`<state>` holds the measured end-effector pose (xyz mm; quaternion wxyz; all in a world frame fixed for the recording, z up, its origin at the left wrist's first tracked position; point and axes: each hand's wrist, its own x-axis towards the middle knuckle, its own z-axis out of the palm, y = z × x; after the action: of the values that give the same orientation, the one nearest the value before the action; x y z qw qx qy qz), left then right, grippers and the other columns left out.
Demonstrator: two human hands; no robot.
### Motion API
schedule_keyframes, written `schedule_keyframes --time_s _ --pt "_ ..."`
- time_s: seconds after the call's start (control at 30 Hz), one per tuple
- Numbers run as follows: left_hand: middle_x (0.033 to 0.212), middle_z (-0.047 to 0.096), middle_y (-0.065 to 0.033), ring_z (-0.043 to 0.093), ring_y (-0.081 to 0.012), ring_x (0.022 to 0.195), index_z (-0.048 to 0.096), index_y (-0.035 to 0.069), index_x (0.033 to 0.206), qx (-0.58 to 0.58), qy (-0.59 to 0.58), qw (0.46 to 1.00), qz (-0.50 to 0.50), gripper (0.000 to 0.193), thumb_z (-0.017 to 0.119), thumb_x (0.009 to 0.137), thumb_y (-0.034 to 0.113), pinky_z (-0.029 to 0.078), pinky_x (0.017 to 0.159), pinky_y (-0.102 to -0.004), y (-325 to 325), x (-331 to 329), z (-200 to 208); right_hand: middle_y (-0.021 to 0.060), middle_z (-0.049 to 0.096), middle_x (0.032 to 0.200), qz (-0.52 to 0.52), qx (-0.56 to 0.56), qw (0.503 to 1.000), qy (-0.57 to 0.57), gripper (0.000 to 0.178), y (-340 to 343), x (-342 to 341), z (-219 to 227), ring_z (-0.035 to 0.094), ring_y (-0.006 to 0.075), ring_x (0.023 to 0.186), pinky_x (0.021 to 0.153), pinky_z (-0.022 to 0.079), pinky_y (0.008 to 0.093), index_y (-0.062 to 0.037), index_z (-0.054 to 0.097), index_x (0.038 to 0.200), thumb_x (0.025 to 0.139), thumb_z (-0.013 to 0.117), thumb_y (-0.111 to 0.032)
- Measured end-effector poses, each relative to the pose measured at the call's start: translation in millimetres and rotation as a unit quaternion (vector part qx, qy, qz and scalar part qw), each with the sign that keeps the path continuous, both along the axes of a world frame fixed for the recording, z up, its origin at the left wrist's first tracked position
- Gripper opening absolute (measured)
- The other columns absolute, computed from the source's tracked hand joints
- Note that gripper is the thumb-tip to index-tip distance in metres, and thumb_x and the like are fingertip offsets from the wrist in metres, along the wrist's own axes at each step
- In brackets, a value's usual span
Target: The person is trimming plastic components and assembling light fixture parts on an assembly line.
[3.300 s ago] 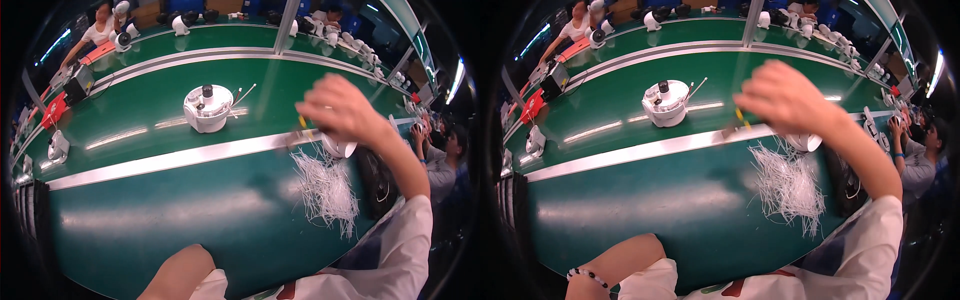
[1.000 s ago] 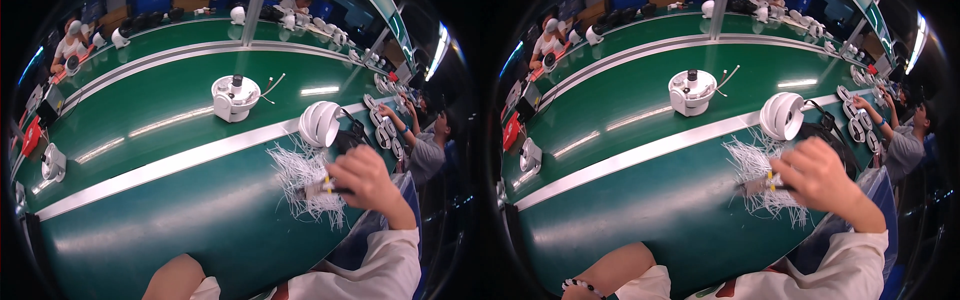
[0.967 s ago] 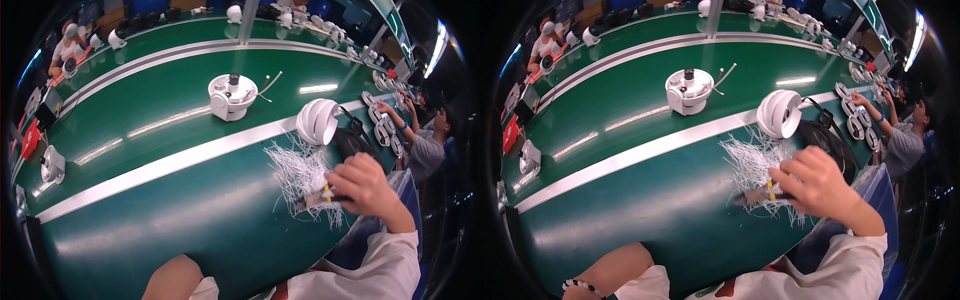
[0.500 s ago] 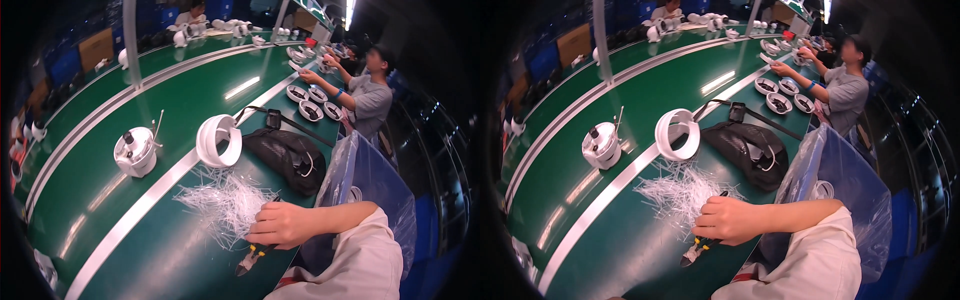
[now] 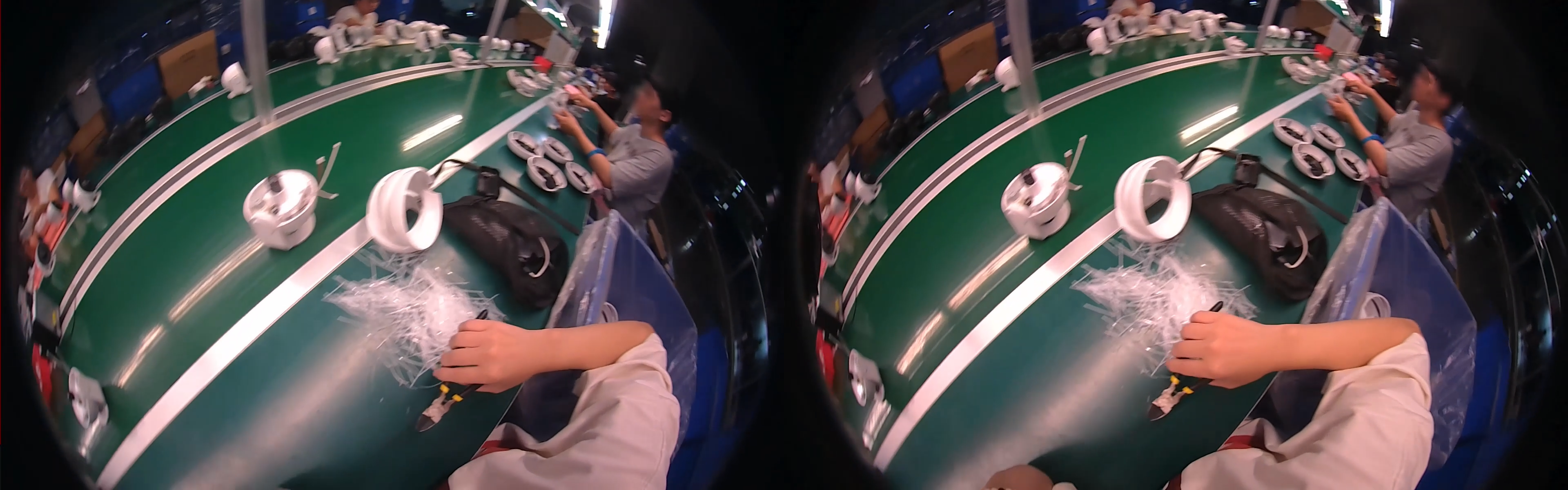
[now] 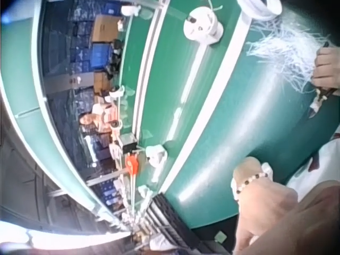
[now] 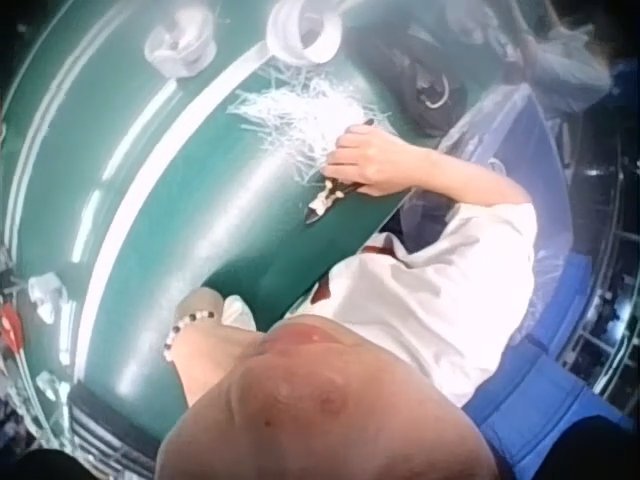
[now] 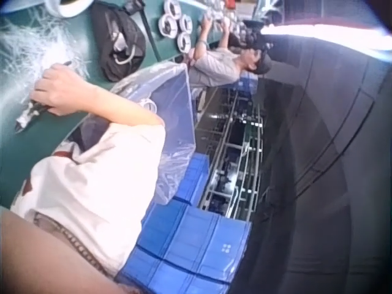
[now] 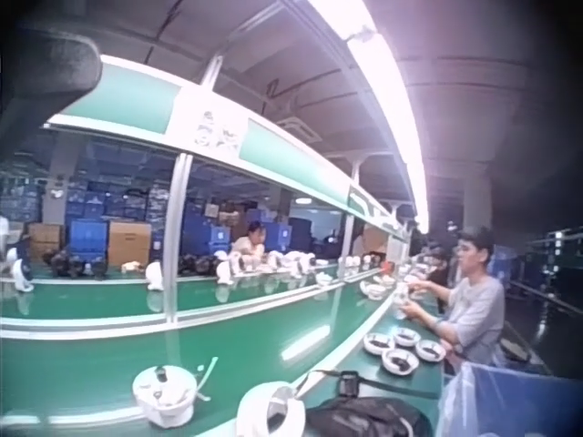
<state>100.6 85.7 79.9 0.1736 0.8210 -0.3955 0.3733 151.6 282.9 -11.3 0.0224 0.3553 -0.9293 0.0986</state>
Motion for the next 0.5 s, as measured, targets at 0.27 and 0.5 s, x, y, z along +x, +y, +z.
schedule_keyframes --time_s 0.27,0.5 --pt "0.092 0.06 -0.0055 0.054 -0.0166 0.087 0.058 0.007 0.095 0.122 0.117 0.974 0.153 0.028 0.041 0.09 0.028 0.038 0.081 -0.0239 -44 3 4 0.0058 0.055 0.09 0.162 0.027 0.986 -0.019 0.045 -33 -37 3 0.05 0.0185 0.078 0.068 0.039 0.0301 -0.0017 0.057 0.1 0.059 0.059 -0.021" --pt "0.098 0.06 -0.0068 0.053 -0.0169 0.093 0.06 0.007 0.102 -0.025 0.105 0.966 0.234 0.03 0.042 0.091 0.03 0.037 0.087 -0.0242 -64 36 -17 0.0067 0.056 0.083 0.132 0.023 0.991 0.007 0.054 -17 -22 15 0.052 0.0246 0.071 0.064 0.041 0.0362 -0.0057 0.06 0.095 0.043 0.068 -0.019"
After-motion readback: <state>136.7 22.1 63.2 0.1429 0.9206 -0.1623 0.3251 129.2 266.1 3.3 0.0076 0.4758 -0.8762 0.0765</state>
